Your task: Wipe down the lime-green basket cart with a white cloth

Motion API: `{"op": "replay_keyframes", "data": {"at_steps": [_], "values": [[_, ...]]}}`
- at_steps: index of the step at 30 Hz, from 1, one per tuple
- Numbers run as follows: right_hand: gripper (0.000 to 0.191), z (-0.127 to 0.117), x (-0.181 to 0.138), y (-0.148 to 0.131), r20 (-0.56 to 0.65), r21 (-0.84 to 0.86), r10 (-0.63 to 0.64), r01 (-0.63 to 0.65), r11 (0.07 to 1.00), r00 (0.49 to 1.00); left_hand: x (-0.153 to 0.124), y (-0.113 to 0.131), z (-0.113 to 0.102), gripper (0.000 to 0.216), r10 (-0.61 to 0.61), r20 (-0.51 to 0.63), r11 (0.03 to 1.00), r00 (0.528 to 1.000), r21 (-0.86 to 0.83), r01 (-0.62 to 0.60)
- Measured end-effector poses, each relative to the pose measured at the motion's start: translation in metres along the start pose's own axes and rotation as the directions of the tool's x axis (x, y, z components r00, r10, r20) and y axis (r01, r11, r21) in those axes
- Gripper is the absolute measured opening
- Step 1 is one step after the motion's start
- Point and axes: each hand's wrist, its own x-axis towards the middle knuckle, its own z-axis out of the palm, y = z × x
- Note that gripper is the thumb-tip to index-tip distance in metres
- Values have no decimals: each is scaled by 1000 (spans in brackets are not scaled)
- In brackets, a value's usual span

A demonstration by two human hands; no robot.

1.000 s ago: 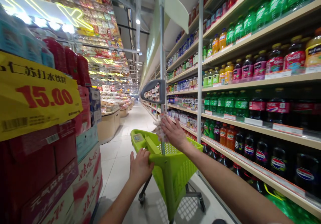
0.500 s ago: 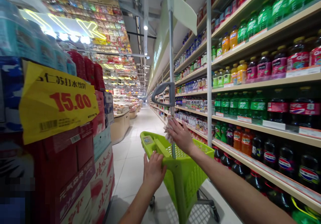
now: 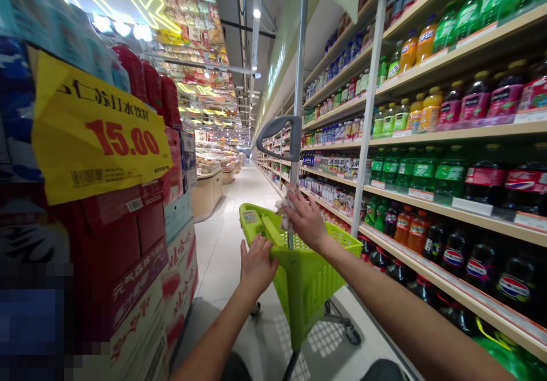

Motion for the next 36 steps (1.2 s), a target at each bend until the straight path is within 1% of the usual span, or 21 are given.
{"op": "replay_keyframes", "data": {"at_steps": [1, 3, 5, 7, 9, 11, 13, 15, 17, 18, 20, 21, 23, 24, 26, 28, 29, 31, 33, 36], "values": [[35, 3, -16, -11, 13, 26, 0, 0, 1000, 1000, -1, 0, 1, 25, 1, -8, 1000, 1000, -3, -1], [44, 12, -48, -32, 29, 75, 61, -63, 995, 998, -1, 0, 3, 25, 6, -29, 1000, 1000, -3, -6], [44, 19, -67, -44, 32, 136, 116, -119, 983, 993, -1, -1, 5, 26, 12, -43, 1000, 999, -2, -12], [30, 21, -68, -43, 41, 202, 159, -164, 965, 986, 0, -2, 4, 26, 9, -42, 1000, 999, 1, -9], [21, 17, -57, -30, 87, 258, 236, -250, 933, 968, 1, -3, 3, 25, 2, -26, 1000, 1000, 4, -1], [24, 12, -48, -15, 151, 281, 361, -390, 877, 920, 2, -3, 2, 25, -3, -11, 1000, 1000, 8, 3], [27, 11, -50, -8, 208, 291, 496, -537, 792, 843, 2, -2, 2, 24, -4, -5, 1000, 1000, 8, 4], [26, 14, -65, -17, 251, 318, 575, -627, 711, 779, 2, 0, 3, 24, -7, -4, 1000, 1000, 4, 7], [28, 21, -83, -39, 261, 359, 611, -663, 657, 747, 2, 1, 5, 24, -8, -1, 1000, 1000, 1, 8], [29, 25, -90, -50, 248, 387, 621, -664, 640, 744, 2, 1, 5, 24, -6, 1, 1000, 1000, 1, 6], [30, 31, -101, -69, 210, 448, 625, -642, 622, 752, 2, 2, 6, 25, -5, 2, 1000, 1000, 4, 5], [31, 34, -104, -74, 194, 483, 619, -624, 615, 761, 3, 2, 5, 24, -8, 2, 1000, 1000, 7, 8], [34, 36, -108, -75, 192, 521, 593, -593, 613, 782, 3, 2, 5, 24, -13, 3, 1000, 1000, 11, 13], [36, 37, -110, -72, 197, 518, 596, -599, 611, 778, 3, 2, 5, 24, -16, 6, 1000, 1000, 12, 16], [38, 39, -114, -66, 203, 483, 642, -646, 591, 739, 3, 3, 5, 24, -18, 19, 1000, 1000, 9, 18], [38, 40, -116, -66, 191, 455, 684, -681, 574, 704, 3, 4, 6, 25, -17, 24, 1000, 1000, 8, 17], [38, 40, -117, -69, 182, 452, 686, -679, 578, 705, 4, 5, 7, 25, -18, 23, 1000, 1000, 10, 18], [38, 41, -123, -82, 177, 458, 640, -638, 619, 748, 4, 6, 10, 26, -17, 16, 1000, 1000, 18, 17], [37, 41, -136, -97, 199, 444, 571, -593, 672, 796, 5, 6, 11, 26, -15, 10, 1000, 1000, 24, 15], [38, 41, -170, -109, 289, 380, 488, -567, 731, 824, 6, 5, 13, 26, -8, 9, 1000, 1000, 19, 8]]}}
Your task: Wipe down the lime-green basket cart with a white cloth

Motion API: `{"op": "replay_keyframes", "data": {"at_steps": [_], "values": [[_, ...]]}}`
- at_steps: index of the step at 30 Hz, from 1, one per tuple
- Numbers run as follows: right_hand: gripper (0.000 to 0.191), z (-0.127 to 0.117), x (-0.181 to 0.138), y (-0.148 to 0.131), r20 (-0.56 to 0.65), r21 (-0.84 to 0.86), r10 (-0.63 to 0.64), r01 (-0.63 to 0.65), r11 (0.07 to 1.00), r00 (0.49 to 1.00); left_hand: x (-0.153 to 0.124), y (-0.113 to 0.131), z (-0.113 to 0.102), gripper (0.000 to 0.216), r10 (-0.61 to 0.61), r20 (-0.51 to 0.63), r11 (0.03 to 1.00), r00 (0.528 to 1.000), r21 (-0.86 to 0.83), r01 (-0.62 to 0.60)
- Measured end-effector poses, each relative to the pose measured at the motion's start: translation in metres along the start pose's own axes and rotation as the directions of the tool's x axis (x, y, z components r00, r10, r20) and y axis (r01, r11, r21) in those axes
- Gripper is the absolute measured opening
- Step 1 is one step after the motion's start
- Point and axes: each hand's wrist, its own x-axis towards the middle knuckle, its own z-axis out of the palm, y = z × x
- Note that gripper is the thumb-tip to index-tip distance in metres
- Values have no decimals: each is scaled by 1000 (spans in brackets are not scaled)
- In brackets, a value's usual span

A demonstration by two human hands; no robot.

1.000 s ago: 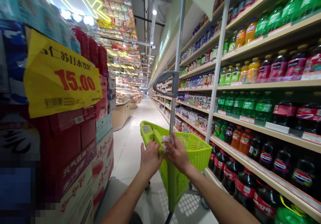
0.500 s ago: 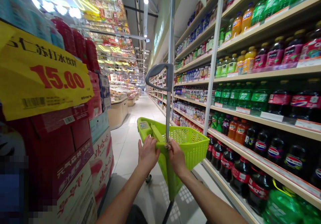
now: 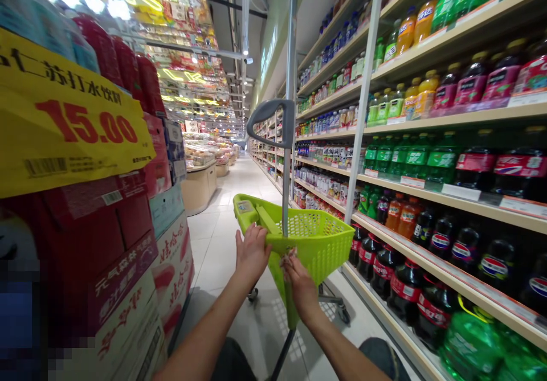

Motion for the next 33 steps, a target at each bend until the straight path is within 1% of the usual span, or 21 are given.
{"op": "replay_keyframes", "data": {"at_steps": [3, 7, 9, 11, 13, 14, 15, 17, 19, 20, 21, 22, 23, 24, 25, 27, 28, 29, 30, 31, 33], "values": [[39, -3, -17, 13, 70, -33, -30, 32, 999, 997, 1, -2, 0, 26, -4, 5, 1000, 1000, -9, 4], [36, -20, 12, 8, -106, 26, -34, 37, 999, 994, 2, -3, -2, 27, 0, 1, 1000, 1000, -27, 0], [35, -28, 31, -1, -154, 87, -12, 25, 996, 988, -2, 0, -3, 32, -5, -41, 998, 999, -68, 2], [34, -32, 38, -10, -170, 156, 50, -23, 987, 984, -15, 6, 0, 37, -11, -130, 985, 991, -175, -12], [36, -32, 32, -17, -188, 225, 137, -93, 970, 972, -33, 18, 10, 38, -42, -203, 926, 978, -376, -38], [38, -32, 24, -20, -189, 248, 166, -117, 962, 968, -44, 24, 17, 36, -88, -177, 855, 980, -519, -17], [39, -32, 15, -23, -176, 255, 169, -121, 959, 970, -54, 31, 25, 37, -154, -85, 736, 984, -675, 57], [43, -32, -4, -26, -113, 216, 94, -68, 974, 989, -71, 42, 41, 36, -229, 201, 372, 952, -886, 276], [49, -36, -18, -26, -25, 147, -29, 32, 989, 999, -81, 48, 53, 38, -178, 435, 25, 883, -895, 446], [52, -38, -21, -25, 22, 127, -87, 84, 988, 996, -82, 49, 56, 40, -137, 513, -83, 847, -858, 507], [53, -42, -19, -23, 58, 123, -136, 128, 984, 989, -82, 48, 57, 41, -102, 575, -134, 811, -816, 562], [51, -45, -14, -20, 70, 127, -167, 157, 979, 983, -80, 46, 56, 41, -80, 624, -125, 778, -780, 613], [49, -48, -5, -17, 54, 131, -177, 169, 977, 983, -76, 44, 53, 38, -83, 646, -61, 759, -763, 643], [48, -50, 7, -13, 7, 125, -167, 165, 978, 986, -71, 41, 49, 33, -108, 627, 53, 772, -772, 634], [46, -51, 20, -10, -65, 108, -142, 148, 983, 988, -64, 39, 43, 29, -145, 552, 207, 821, -794, 571], [43, -47, 43, -5, -203, 54, -91, 104, 993, 975, -51, 33, 29, 24, -178, 253, 567, 951, -764, 309], [42, -42, 49, -2, -229, 30, -88, 98, 995, 970, -45, 30, 22, 26, -153, 81, 724, 985, -669, 167], [42, -35, 50, 1, -222, 14, -98, 104, 995, 970, -39, 27, 17, 28, -100, -57, 844, 993, -534, 54], [42, -26, 46, 4, -194, 4, -111, 114, 993, 975, -34, 23, 13, 31, -39, -144, 922, 989, -386, -20], [42, -17, 36, 7, -157, -3, -120, 121, 993, 980, -31, 19, 10, 34, 13, -185, 966, 983, -251, -60], [41, 2, 7, 14, -91, -17, -131, 130, 991, 987, -28, 11, 9, 41, 85, -175, 993, 981, -64, -98]]}}
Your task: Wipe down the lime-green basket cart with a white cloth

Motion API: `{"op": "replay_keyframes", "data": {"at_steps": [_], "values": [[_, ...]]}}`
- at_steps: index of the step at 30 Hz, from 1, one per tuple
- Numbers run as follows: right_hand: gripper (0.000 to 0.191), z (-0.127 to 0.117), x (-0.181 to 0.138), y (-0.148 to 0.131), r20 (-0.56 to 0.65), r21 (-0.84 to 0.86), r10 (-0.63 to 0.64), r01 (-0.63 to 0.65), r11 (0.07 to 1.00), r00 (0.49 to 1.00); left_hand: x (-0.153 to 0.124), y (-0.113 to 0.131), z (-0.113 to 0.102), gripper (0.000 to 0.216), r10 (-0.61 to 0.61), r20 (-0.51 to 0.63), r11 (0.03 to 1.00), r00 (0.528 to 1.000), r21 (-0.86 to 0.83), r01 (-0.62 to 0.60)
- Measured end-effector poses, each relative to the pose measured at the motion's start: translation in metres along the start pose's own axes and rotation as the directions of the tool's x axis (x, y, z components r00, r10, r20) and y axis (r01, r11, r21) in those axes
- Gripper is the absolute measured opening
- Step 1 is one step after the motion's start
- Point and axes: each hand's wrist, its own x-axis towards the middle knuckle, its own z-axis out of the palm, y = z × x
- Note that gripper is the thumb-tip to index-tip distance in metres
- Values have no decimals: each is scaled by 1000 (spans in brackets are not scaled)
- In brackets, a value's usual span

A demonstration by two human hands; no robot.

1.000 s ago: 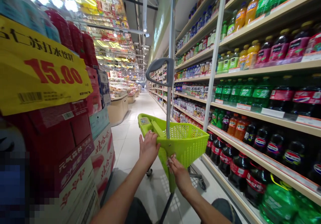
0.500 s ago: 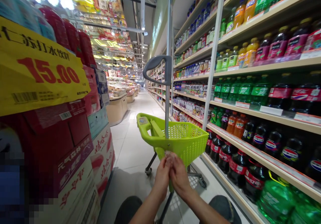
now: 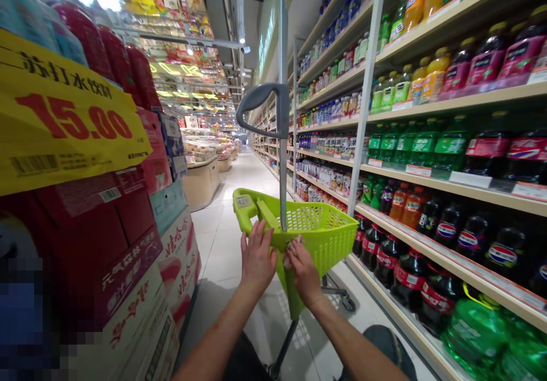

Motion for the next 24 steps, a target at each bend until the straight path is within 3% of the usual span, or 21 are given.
{"op": "replay_keyframes", "data": {"at_steps": [2, 4, 8, 11, 17, 24], "values": [[40, 9, -28, 2, 54, -12, -24, 25, 1000, 998, 0, -7, 2, 47, 22, 33, 996, 999, 83, -24], [40, 8, -36, 0, 66, -7, -39, 40, 999, 997, -2, -10, 5, 50, 29, 56, 992, 998, 121, -35], [45, -7, 8, -11, -58, 39, -12, 14, 999, 998, -2, -9, 7, 53, 35, 67, 989, 997, 141, -44], [47, -6, 27, -17, -69, 31, -8, 11, 999, 998, -3, -6, 6, 53, 27, 62, 989, 998, 141, -36], [50, 9, -26, -8, 55, 18, -15, 14, 1000, 998, -7, -7, 5, 56, 69, 82, 985, 994, 152, -81], [49, -11, 39, -19, -69, 17, 22, -21, 1000, 997, -7, -6, 7, 55, 53, 73, 988, 996, 141, -63]]}}
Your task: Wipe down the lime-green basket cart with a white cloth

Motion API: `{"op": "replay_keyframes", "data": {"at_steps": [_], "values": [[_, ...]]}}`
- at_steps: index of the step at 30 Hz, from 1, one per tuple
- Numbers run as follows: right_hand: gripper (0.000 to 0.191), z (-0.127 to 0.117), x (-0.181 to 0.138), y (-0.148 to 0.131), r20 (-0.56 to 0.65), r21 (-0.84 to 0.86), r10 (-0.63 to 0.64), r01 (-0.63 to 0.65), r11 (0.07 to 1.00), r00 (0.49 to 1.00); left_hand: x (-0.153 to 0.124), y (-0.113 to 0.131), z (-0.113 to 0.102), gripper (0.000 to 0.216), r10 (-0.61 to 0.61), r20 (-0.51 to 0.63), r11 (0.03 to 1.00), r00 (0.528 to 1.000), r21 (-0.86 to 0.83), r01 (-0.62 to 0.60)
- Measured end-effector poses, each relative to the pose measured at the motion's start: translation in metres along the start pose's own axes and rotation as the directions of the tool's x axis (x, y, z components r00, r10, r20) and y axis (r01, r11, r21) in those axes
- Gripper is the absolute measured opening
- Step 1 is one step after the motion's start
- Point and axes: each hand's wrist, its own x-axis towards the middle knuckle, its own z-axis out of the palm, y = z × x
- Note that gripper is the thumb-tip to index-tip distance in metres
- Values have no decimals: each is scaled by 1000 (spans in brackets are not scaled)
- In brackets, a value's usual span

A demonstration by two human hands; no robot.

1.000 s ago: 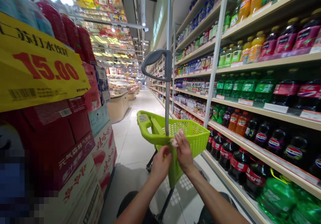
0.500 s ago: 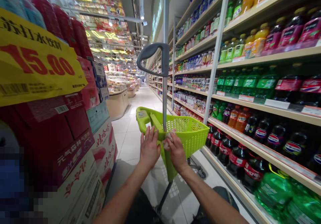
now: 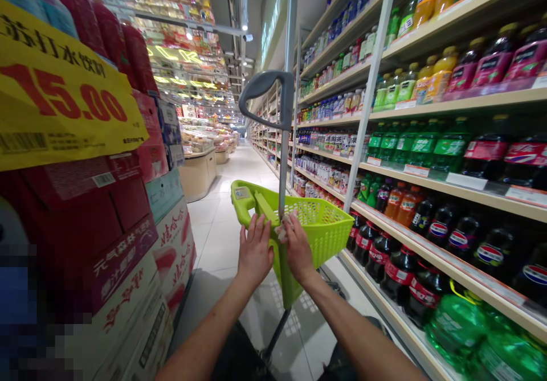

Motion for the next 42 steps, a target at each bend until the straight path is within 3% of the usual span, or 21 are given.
{"op": "replay_keyframes", "data": {"at_steps": [6, 8, 11, 14, 20, 24, 28, 31, 33, 35, 38, 40, 42], "values": [[48, 5, -44, 19, 159, 27, -23, 19, 999, 987, 3, -7, -6, 53, 19, 12, 999, 1000, -36, -19], [48, 2, -35, 22, 123, 39, 4, -9, 999, 992, 12, -14, -10, 52, -17, 19, 998, 1000, -65, 19], [49, -2, 8, 17, 25, 61, 58, -60, 996, 998, 28, -27, -16, 46, -91, 69, 991, 993, -89, 97], [48, 0, 37, 18, 80, 64, 47, -52, 997, 996, 37, -37, -20, 32, -62, 138, 994, 989, -81, 73], [39, 1, 27, 34, 103, -24, 182, -180, 983, 978, 32, -43, -19, 24, -36, 106, 996, 994, -79, 45], [45, 6, 21, 15, 132, 45, 67, -73, 996, 989, 30, -43, -16, 25, -45, 88, 995, 995, -81, 52], [44, 2, 24, 13, 158, 19, 44, -47, 999, 986, 30, -42, -18, 25, -56, 93, 994, 994, -90, 64], [44, -19, 67, 13, 105, -13, -26, 28, 1000, 994, 30, -40, -19, 25, -56, 95, 992, 994, -105, 66], [45, -38, 119, 0, -34, -50, -136, 134, 990, 990, 30, -39, -19, 26, -64, 93, 991, 994, -112, 75], [45, -56, 172, -18, -112, -135, -288, 273, 953, 951, 29, -38, -19, 27, -73, 91, 989, 993, -120, 84], [39, -69, 212, -35, 14, -281, -442, 427, 859, 897, 27, -36, -19, 29, -75, 89, 988, 993, -129, 87], [34, -66, 199, -33, 144, -317, -529, 545, 776, 836, 25, -35, -19, 29, -71, 84, 988, 994, -133, 81], [31, -56, 165, -23, 232, -310, -608, 650, 694, 759, 24, -35, -20, 29, -64, 75, 988, 995, -137, 74]]}}
